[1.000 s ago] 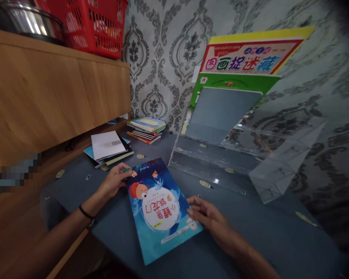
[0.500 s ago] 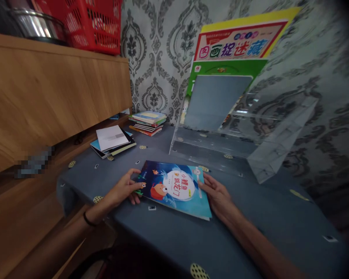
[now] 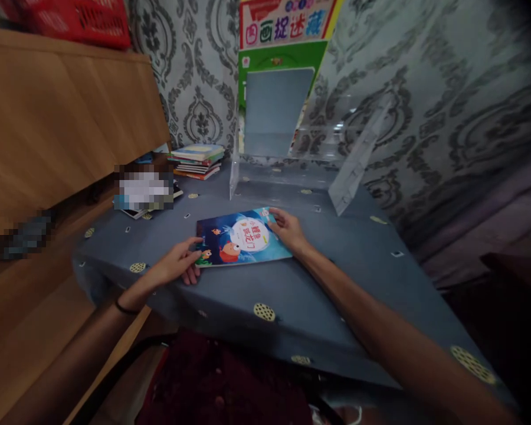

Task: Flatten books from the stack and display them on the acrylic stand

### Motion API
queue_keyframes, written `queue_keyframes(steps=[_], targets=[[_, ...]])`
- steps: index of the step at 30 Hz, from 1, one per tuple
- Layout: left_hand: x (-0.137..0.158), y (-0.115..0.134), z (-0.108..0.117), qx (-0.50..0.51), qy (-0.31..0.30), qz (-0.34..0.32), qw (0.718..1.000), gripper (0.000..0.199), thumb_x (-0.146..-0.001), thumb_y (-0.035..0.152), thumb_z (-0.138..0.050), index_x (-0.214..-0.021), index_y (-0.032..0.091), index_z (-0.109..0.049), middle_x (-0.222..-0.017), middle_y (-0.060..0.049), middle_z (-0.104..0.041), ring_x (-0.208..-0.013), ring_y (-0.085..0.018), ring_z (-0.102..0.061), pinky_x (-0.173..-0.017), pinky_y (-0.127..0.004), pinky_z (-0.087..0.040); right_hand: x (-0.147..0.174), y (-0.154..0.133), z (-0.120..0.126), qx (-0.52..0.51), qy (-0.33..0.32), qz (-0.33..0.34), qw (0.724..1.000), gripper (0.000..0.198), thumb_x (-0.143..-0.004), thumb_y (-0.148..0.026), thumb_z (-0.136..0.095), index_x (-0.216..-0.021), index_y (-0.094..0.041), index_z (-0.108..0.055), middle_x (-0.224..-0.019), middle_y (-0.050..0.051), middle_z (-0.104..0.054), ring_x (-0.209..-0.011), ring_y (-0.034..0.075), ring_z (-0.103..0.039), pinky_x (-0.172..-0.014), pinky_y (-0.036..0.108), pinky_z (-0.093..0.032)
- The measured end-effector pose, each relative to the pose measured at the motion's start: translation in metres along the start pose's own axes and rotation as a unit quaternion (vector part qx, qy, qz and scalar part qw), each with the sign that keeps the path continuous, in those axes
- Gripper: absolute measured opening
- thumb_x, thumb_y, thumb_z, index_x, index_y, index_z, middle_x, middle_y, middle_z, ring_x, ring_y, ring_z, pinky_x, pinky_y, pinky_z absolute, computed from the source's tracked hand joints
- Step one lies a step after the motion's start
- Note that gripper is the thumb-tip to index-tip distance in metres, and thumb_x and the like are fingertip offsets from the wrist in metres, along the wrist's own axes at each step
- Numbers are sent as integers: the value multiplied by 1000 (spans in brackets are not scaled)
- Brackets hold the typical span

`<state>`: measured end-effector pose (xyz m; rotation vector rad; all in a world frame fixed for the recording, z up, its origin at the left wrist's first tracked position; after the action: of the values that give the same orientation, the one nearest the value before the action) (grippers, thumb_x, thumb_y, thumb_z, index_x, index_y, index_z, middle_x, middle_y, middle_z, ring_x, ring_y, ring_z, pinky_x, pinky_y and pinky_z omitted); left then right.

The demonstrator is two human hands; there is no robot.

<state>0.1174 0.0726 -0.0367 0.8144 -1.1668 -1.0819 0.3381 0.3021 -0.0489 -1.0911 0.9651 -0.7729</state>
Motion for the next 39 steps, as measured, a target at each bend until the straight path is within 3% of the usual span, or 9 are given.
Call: queue_keyframes(steps=[9, 14, 16, 18, 20, 22, 26, 33, 39], targets=[[13, 2, -19, 73, -17, 33, 997, 80, -89, 37, -70, -154, 12, -32, -74, -9, -76, -65, -24, -76, -55, -27, -57, 0, -2, 4, -32, -44, -12, 998, 26, -74, -30, -79, -98, -20, -75, -109, 8, -77, -105, 28, -70, -100, 47, -54], [23, 9, -44, 10, -88, 36, 995, 82, -84, 49, -72, -151, 18, -39, -88, -11, -78, -71, -25, -77, -59, -31, -59, 1, -10, 13, -37, -77, -10, 996, 27, -74, -31, -77, -99, -20, -76, -109, 8, -78, -96, 25, -72, -93, 43, -57], [22, 18, -46, -75, -113, 7, 991, 72, -87, 55, -66, -146, 19, -49, -80, -8, -76, -64, -22, -73, -56, -29, -56, -1, -12, 14, -27, -87, -2, 996, 26, -72, -28, -77, -97, -20, -77, -109, 8, -78, -97, 24, -72, -93, 42, -57], [19, 35, -41, -189, -95, -70, 975, 57, -89, 55, -64, -134, 21, -63, -76, -5, -73, -64, -20, -69, -58, -29, -55, -4, -14, 13, -12, -96, 7, 995, 25, -73, -28, -78, -97, -20, -77, -109, 9, -78, -99, 24, -72, -93, 42, -57], [18, 56, -39, -297, -63, -177, 936, 46, -85, 51, -71, -125, 27, -70, -95, -7, -74, -87, -24, -71, -77, -34, -57, -8, -16, 11, 5, -103, 18, 995, 25, -74, -29, -78, -98, -20, -78, -110, 9, -77, -100, 24, -71, -93, 42, -57], [20, 66, -45, -376, -66, -250, 890, 50, -80, 45, -79, -127, 32, -69, -127, -8, -68, -117, -29, -63, -100, -41, -51, -12, -18, 7, 26, -112, 30, 993, 24, -76, -28, -77, -99, -20, -78, -109, 8, -78, -100, 23, -71, -92, 41, -57], [13, 55, -53, -460, -101, -268, 840, 56, -87, 44, -73, -140, 33, -58, -149, -8, -53, -136, -30, -49, -113, -47, -41, -19, -23, 4, 79, -129, 60, 987, 21, -80, -22, -71, -100, -21, -78, -106, 6, -78, -101, 24, -71, -94, 42, -56], [7, 51, -54, -518, -60, -288, 803, 53, -93, 55, -63, -140, 31, -59, -148, -10, -56, -133, -31, -52, -109, -45, -38, 2, -41, 5, 174, -115, 131, 969, 14, -82, -22, -73, -95, -23, -79, -115, 7, -75, -122, 33, -59, -115, 52, -35], [13, 61, -51, -453, 25, -347, 821, 38, -103, 45, -44, -118, 25, -73, -121, -9, -73, -112, -26, -63, -99, -37, -39, 70, -75, -51, 261, -168, 218, 925, 22, -96, -30, -59, -108, -21, -75, -114, 9, -74, -113, 28, -64, -107, 46, -44]])
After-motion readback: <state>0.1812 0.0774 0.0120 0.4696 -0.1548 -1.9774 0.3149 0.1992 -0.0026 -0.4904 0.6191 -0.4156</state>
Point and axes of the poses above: each hand's wrist, its own x-axis away from the middle knuckle, its own z-axis out of the back of the hand, y = z × x, the point moved 10 cm from there along -x, towards the middle knuckle
